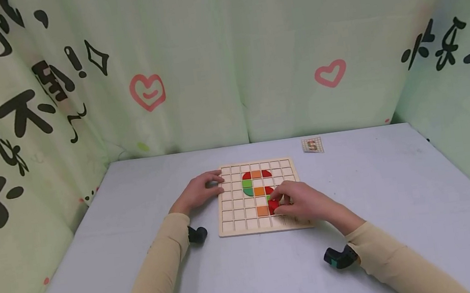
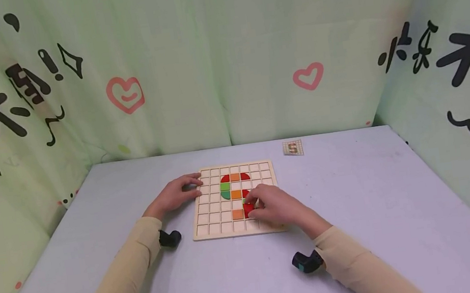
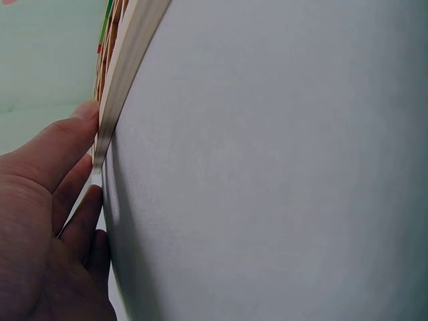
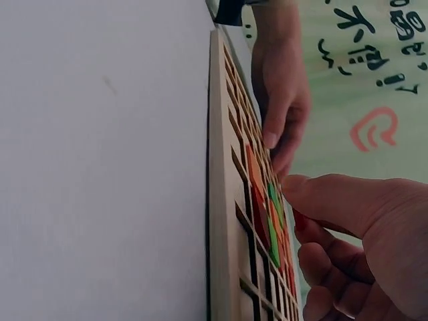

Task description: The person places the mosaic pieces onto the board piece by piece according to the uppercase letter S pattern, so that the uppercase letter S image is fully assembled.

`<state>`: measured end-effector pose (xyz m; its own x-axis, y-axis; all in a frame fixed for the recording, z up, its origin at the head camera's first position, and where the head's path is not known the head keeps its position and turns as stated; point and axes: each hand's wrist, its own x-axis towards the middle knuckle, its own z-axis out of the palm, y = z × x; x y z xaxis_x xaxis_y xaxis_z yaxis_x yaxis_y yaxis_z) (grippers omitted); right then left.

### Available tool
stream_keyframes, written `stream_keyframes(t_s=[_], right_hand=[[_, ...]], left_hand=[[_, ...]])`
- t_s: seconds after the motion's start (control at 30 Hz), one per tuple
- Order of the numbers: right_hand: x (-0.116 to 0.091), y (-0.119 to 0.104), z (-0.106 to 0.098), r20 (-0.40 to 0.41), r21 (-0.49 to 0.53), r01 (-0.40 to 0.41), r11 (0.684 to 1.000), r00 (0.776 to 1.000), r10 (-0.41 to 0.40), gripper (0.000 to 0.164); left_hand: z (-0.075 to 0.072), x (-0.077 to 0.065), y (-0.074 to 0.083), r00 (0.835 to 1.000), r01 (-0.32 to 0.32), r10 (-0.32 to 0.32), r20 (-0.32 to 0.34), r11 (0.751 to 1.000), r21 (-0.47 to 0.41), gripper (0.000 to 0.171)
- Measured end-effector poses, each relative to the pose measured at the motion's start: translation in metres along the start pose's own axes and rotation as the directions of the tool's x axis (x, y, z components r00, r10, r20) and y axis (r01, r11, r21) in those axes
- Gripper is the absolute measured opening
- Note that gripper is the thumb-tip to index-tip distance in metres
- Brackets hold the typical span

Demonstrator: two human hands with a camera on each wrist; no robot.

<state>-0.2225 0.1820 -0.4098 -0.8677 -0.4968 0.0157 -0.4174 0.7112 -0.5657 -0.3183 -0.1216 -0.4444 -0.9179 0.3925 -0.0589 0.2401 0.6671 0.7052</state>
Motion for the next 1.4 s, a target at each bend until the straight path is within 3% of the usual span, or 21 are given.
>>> stream_keyframes(t_s=[0.2, 0.5, 1.0, 1.4], right_hand=[[0.01, -0.018, 0.016, 0.021, -0.047, 0.038, 0.998, 0.999, -0.037, 0.023], [0.022, -0.032, 0.024, -0.01, -0.06, 0.03, 0.998, 0.999, -0.031, 0.022], [0.028, -0.033, 0.03, -0.005, -0.165, 0.093, 0.982, 0.995, -0.096, 0.017], [0.029, -0.032, 0.035, -0.022, -0.155, 0.113, 0.981, 0.993, -0.118, 0.01]], left_hand=[[0.001, 0.001, 0.001, 1.0, -0.006, 0.006, 0.004, 1.0, 0.012, 0.032], [-0.001, 0.003, 0.003, 1.0, -0.025, 0.025, 0.005, 1.0, 0.018, 0.033], [-0.002, 0.002, 0.003, 1.0, -0.02, 0.02, 0.004, 1.0, -0.011, 0.032], [0.0, -0.001, 0.002, 1.0, -0.003, 0.003, 0.006, 1.0, -0.005, 0.032]])
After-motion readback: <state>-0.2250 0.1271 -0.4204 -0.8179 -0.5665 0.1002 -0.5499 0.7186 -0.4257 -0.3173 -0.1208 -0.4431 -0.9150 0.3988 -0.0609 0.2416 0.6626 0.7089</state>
